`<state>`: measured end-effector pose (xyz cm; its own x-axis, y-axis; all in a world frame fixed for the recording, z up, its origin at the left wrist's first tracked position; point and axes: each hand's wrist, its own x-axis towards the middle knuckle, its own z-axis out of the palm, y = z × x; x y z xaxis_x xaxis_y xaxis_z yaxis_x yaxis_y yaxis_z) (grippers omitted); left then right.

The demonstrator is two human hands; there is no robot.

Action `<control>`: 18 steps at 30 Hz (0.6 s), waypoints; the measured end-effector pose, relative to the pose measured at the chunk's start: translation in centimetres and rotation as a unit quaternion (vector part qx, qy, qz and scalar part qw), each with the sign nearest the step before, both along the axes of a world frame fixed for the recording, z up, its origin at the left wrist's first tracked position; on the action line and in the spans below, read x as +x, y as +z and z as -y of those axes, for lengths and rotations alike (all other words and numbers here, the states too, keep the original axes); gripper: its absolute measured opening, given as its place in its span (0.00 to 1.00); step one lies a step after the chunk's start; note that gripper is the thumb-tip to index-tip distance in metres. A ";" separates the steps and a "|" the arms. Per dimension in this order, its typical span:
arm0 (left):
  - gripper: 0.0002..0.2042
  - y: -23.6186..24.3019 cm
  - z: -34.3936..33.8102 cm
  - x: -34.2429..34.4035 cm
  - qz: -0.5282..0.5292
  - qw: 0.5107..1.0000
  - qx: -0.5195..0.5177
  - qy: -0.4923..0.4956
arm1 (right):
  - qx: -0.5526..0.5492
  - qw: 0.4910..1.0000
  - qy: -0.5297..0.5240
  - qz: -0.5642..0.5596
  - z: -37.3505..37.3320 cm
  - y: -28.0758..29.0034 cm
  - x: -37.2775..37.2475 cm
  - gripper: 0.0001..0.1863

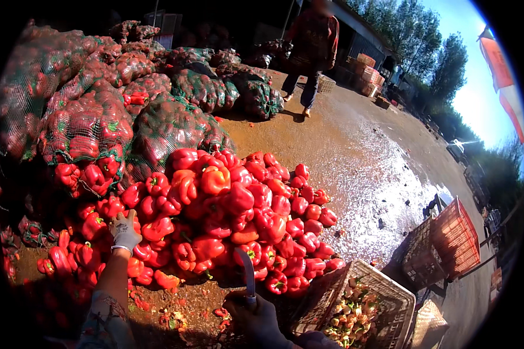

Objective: The person cores red peppers using a curved knife. They take peppers from a large pile, remove the core by hand, and place the processed peppers into a white plastic crate.

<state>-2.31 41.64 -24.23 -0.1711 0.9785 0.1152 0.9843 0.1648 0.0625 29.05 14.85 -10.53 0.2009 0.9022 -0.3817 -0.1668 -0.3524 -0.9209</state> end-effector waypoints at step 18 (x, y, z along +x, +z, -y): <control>0.33 9.9 28.3 7.8 0.884 0.447 -0.101 -0.092 | 0.220 0.956 0.197 0.005 5.1 1.0 -2.8 0.34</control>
<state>5.52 13.30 -14.34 0.2654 0.9548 -0.1338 -0.5759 0.2683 0.7722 26.26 9.79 -9.56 -0.1850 0.9814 0.0518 -0.0917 0.0352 -0.9952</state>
